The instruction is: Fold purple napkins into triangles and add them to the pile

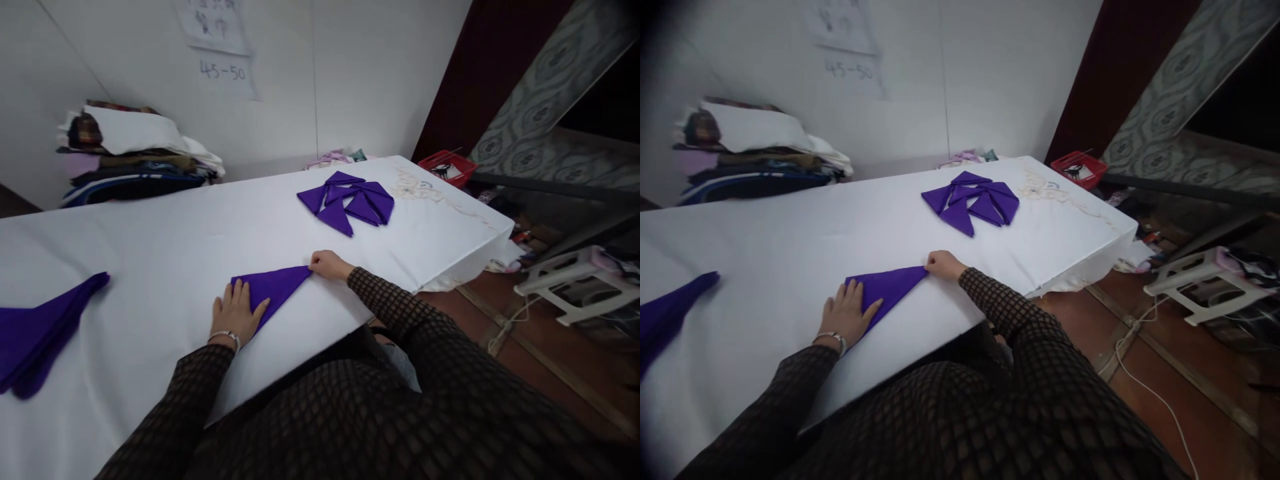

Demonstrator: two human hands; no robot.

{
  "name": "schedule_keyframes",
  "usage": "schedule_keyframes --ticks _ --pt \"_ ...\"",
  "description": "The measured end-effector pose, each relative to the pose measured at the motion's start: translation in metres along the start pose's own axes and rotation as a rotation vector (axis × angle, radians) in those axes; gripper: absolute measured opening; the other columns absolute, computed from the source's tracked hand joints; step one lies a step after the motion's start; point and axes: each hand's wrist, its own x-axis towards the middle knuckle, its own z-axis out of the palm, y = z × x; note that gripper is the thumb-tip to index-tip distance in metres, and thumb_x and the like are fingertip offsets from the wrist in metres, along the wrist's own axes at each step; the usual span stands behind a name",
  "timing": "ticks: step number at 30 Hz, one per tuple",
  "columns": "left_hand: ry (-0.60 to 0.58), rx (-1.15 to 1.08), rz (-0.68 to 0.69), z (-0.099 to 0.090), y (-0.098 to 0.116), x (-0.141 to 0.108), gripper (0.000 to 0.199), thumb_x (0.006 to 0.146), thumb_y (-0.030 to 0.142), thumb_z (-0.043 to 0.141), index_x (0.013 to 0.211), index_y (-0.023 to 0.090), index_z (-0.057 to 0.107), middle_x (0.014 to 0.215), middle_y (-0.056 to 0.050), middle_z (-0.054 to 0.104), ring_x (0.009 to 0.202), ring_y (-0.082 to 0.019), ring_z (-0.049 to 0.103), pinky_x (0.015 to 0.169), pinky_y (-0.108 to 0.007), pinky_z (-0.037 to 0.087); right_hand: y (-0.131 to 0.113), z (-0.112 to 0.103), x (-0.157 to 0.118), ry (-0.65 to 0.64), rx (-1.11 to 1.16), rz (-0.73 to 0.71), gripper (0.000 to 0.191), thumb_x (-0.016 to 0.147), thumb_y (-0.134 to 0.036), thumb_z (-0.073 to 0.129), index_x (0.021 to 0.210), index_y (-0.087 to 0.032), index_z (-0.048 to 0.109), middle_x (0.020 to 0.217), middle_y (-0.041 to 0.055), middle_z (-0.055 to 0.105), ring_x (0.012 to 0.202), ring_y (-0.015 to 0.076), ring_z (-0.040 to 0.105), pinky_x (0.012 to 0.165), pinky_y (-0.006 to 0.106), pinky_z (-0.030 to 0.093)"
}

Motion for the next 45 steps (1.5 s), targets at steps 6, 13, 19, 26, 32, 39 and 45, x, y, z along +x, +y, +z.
schedule_keyframes --ticks 6,13,19,26,32,39,45 --pt "0.000 -0.006 0.001 0.000 0.000 0.001 0.077 0.086 0.056 0.025 0.141 0.002 0.031 0.151 -0.016 0.025 0.139 -0.032 0.018 0.108 -0.051 0.022 -0.004 0.004 -0.001 -0.085 0.180 0.029 0.007 0.085 -0.023 0.057 0.084 -0.016 0.057 0.061 -0.0027 0.063 0.051 0.0080 0.061 0.046 0.015 0.047" --pt "0.015 -0.038 -0.001 0.001 -0.001 0.000 0.075 0.086 0.056 0.026 0.140 0.004 0.033 0.150 -0.017 0.026 0.139 -0.033 0.019 0.108 -0.052 0.023 0.000 0.001 -0.001 -0.024 0.026 0.010 0.004 0.080 -0.017 0.061 0.076 -0.015 0.062 0.061 0.0003 0.064 0.060 0.0132 0.062 0.058 0.022 0.049" --pt "-0.014 -0.047 -0.008 -0.004 0.004 -0.006 0.075 0.088 0.057 0.024 0.142 0.006 0.031 0.151 -0.015 0.025 0.140 -0.031 0.017 0.110 -0.050 0.020 -0.028 0.005 -0.018 0.126 -0.119 -0.217 0.023 0.086 -0.011 0.046 0.103 -0.011 0.061 0.112 0.0151 0.060 0.108 0.0230 0.052 0.096 0.038 0.038" --pt "-0.072 -0.030 0.005 -0.006 0.006 -0.010 0.063 0.088 0.037 0.035 0.145 0.014 0.025 0.152 -0.012 0.023 0.141 -0.030 0.013 0.111 -0.051 0.017 -0.096 0.077 -0.015 -0.085 -0.165 -0.734 0.058 0.089 -0.046 0.047 0.135 -0.011 0.041 0.141 0.0164 0.041 0.133 0.0260 0.031 0.108 0.043 0.026" --pt "-0.085 -0.062 0.007 -0.008 0.011 -0.013 0.063 0.089 0.040 0.034 0.146 0.017 0.021 0.154 -0.010 0.018 0.141 -0.031 0.009 0.111 -0.053 0.012 -0.103 0.101 0.011 -0.199 -0.209 -0.703 0.071 0.089 -0.059 0.037 0.141 -0.011 0.032 0.147 0.0172 0.031 0.138 0.0272 0.023 0.110 0.045 0.019" --pt "-0.072 -0.198 0.037 -0.007 -0.007 -0.015 0.073 0.087 0.051 0.036 0.148 0.018 0.013 0.154 -0.008 0.016 0.141 -0.026 0.011 0.112 -0.051 0.015 -0.093 0.105 0.016 -0.222 -0.209 -0.660 0.071 0.092 -0.056 0.028 0.144 -0.008 0.026 0.150 0.0172 0.024 0.139 0.0236 0.020 0.112 0.043 0.016" --pt "-0.048 -0.135 -0.107 -0.004 -0.056 -0.059 0.056 0.093 0.046 0.029 0.142 0.019 0.032 0.151 -0.008 0.027 0.140 -0.024 0.019 0.111 -0.054 0.014 -0.092 0.110 0.015 -0.182 -0.357 -0.712 0.071 0.091 -0.059 0.031 0.139 -0.007 0.037 0.148 0.0175 0.028 0.139 0.0267 0.021 0.112 0.044 0.016"
